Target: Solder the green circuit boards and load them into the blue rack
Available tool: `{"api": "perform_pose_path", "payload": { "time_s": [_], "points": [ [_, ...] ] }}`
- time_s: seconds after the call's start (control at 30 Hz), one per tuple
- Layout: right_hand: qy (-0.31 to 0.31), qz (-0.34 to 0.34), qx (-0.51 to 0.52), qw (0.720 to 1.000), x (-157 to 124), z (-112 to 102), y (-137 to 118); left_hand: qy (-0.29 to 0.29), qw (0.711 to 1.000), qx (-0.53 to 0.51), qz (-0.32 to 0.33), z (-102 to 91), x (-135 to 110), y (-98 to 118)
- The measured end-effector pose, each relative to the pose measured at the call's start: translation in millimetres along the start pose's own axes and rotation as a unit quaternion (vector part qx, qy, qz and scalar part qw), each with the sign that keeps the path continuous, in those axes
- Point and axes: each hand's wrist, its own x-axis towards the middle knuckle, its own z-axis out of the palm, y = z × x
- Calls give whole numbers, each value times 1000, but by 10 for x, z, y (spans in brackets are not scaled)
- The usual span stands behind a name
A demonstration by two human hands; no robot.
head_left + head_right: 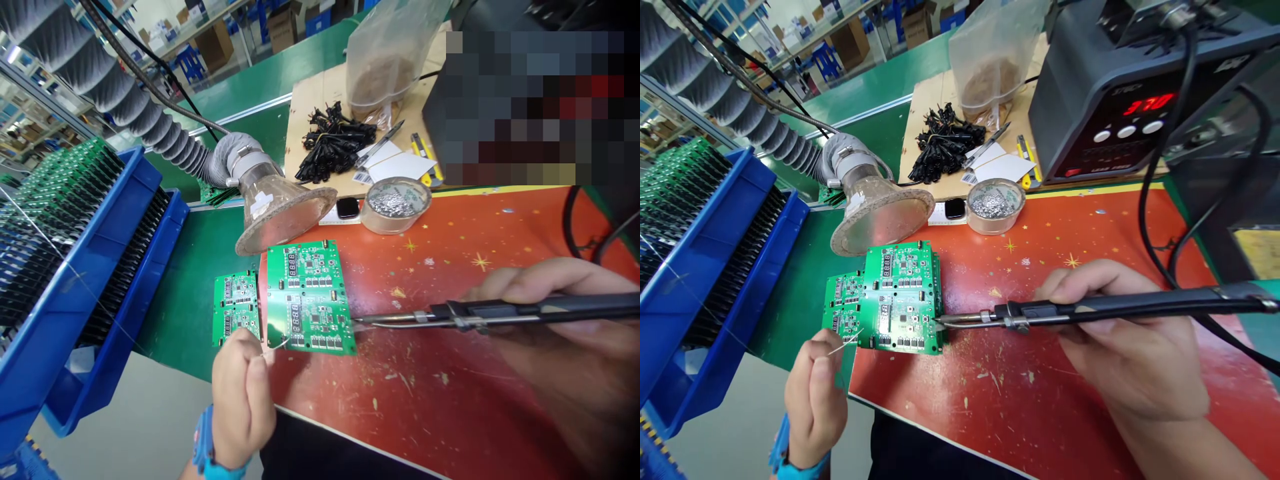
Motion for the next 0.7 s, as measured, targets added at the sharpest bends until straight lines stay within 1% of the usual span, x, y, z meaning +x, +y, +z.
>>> {"api": "perform_pose_path", "payload": {
  "time_s": [0.03, 0.1, 0.17, 0.23, 0.3, 0.33, 0.5, 0.6, 0.7],
  "points": [
    [12, -2, -2, 1000, 16, 5, -8, -17, 1000, 3, 1, -40, 41, -11],
    [49, -3, -2, 999, 52, 43, -39, -93, 994, 42, 36, -99, 158, -19],
    [101, 6, 5, 995, 88, 110, -79, -172, 978, 81, 91, -123, 282, -14],
    [150, 26, 12, 988, 116, 186, -111, -213, 963, 103, 129, -122, 376, -9],
    [176, 47, 12, 983, 132, 256, -119, -227, 956, 115, 148, -109, 429, -5],
    [177, 50, 11, 983, 135, 284, -112, -227, 954, 121, 154, -101, 445, 0],
    [129, 22, -15, 991, 132, 364, -45, -223, 953, 129, 160, -104, 487, 72],
    [128, 20, -54, 990, 115, 380, -33, -232, 957, 108, 137, -240, 417, 64],
    [149, 28, -77, 985, 95, 354, -9, -234, 965, 85, 86, -500, 202, -94]
  ]
}}
